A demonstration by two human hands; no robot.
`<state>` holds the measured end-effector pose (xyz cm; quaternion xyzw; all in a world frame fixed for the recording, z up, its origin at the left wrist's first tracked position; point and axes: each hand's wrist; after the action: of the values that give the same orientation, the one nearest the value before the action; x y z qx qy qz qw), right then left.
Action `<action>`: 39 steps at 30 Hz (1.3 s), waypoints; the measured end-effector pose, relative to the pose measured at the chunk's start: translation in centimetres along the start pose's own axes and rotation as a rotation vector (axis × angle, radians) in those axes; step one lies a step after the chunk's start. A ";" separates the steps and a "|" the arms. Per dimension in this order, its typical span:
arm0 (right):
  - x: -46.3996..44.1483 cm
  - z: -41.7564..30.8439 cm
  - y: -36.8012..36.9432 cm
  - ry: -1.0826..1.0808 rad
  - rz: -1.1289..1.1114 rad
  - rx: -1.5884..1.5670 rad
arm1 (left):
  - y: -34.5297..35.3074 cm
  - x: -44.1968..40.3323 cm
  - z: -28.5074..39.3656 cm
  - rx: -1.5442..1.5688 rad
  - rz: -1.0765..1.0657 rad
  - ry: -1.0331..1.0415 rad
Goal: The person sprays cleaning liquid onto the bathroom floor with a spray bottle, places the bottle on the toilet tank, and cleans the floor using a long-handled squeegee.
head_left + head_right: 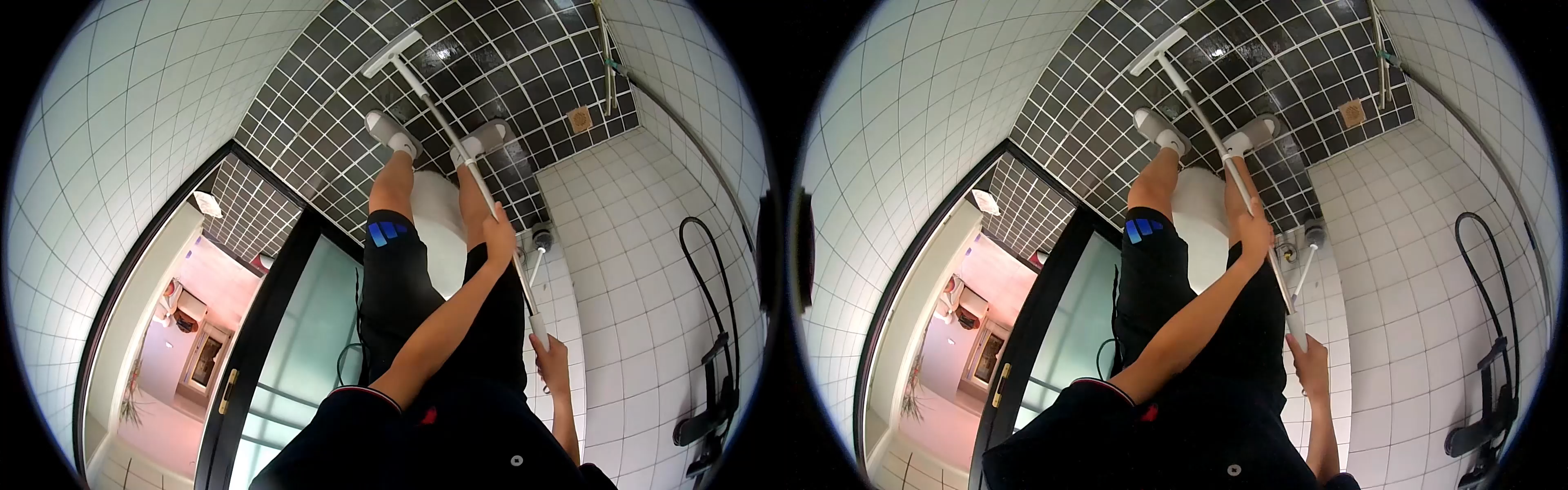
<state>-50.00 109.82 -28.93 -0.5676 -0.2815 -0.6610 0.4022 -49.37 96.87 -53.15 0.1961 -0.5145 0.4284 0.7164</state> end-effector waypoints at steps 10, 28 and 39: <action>-0.3 0.5 -4.1 0.116 0.066 -0.029 | 6.7 1.3 1.2 0.142 -0.138 -0.198; 1.6 -1.3 4.4 -0.195 -0.058 0.092 | -5.7 -0.1 3.1 -0.021 0.040 -0.160; -1.2 -2.4 3.3 -0.196 -0.018 0.259 | -7.4 -2.4 1.8 -0.001 0.255 -0.180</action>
<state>-48.39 106.40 -30.90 -0.5701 -0.4075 -0.5643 0.4366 -44.60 90.41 -53.46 0.1667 -0.5976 0.4962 0.6073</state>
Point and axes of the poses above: each hand's wrist, its own x-axis away from the middle knuckle, its own y-axis out of the palm, z = x × y, and after that the axes turned 13 degrees about x, right-handed
